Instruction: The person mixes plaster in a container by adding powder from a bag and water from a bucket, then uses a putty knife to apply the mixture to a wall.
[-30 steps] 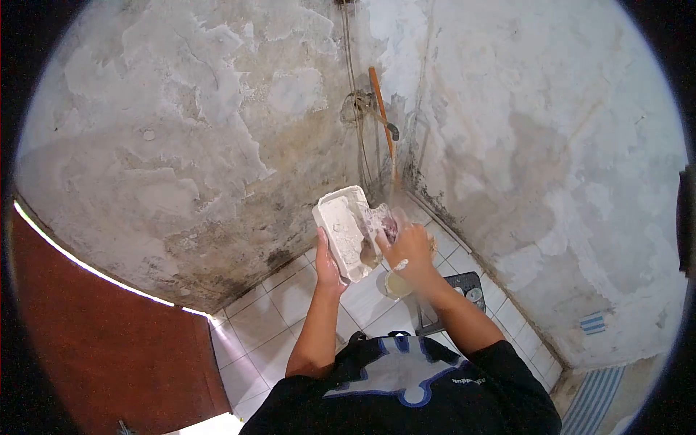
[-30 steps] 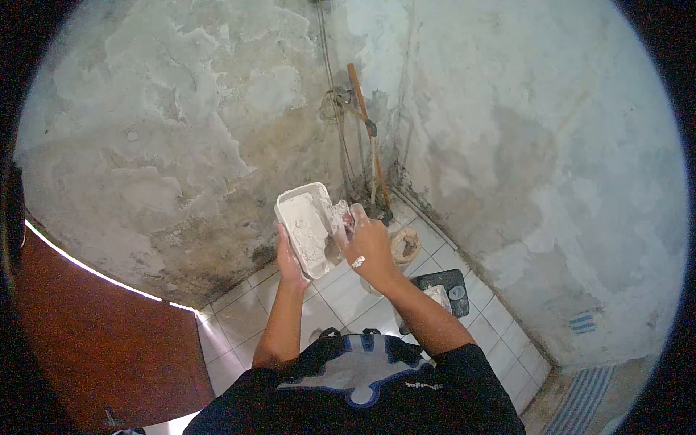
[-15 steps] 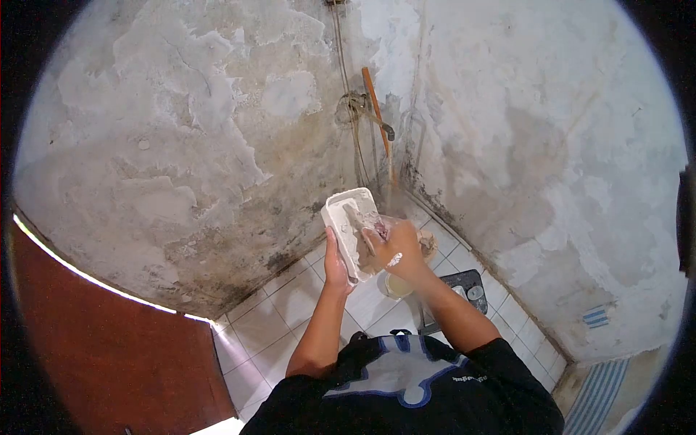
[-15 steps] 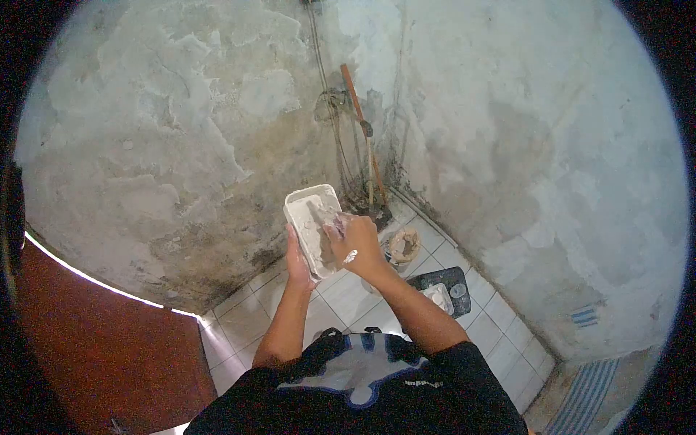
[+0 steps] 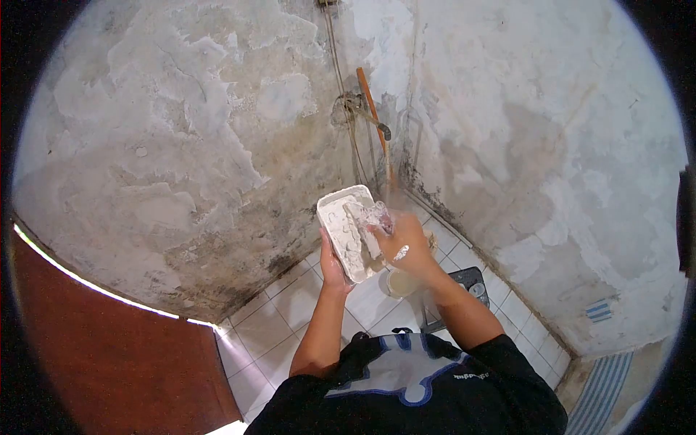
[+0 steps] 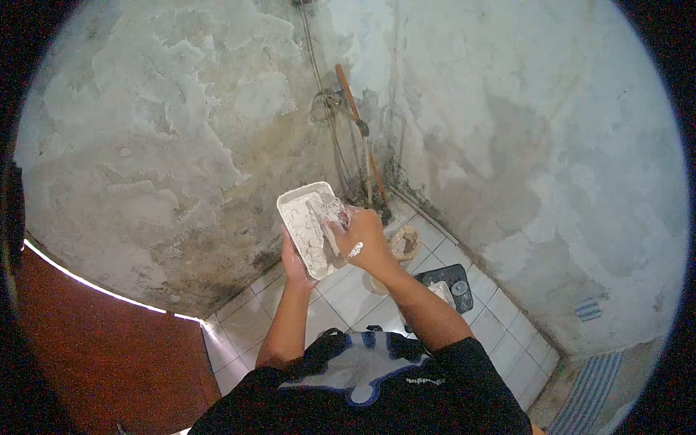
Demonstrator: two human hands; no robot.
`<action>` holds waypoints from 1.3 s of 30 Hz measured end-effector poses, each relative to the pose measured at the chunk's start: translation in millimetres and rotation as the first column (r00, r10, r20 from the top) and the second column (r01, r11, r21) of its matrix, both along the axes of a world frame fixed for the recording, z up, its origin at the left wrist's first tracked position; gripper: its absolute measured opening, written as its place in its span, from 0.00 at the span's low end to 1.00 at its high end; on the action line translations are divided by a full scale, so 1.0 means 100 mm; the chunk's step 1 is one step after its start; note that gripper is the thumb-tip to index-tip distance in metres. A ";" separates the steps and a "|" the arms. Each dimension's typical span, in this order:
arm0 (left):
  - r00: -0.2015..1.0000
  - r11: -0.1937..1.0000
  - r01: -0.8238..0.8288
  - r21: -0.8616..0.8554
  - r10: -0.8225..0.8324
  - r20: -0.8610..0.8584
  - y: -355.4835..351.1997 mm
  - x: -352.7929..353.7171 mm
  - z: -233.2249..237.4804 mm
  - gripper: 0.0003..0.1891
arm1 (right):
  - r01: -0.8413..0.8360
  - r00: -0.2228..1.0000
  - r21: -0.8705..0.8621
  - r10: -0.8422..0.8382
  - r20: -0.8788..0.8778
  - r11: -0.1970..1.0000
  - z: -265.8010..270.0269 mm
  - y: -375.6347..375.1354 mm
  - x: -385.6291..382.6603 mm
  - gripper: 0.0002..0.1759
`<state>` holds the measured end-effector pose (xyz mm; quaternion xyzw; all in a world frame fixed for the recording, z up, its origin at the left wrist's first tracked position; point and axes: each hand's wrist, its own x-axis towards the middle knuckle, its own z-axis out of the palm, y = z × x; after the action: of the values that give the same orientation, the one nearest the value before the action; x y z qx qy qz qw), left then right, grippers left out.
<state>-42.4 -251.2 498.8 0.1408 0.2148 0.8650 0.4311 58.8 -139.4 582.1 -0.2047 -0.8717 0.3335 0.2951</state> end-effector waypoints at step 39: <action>0.971 0.962 -0.235 -0.137 0.240 0.019 0.03 -0.06 0.02 0.35 | 0.254 0.950 -0.468 -0.310 -0.045 0.846 -0.60 -0.45 0.34 0.15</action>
<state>-48.6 -248.1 500.8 0.0698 0.2799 0.8964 0.3365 93.2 -184.2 522.2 -0.3740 -0.7099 0.4935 0.3355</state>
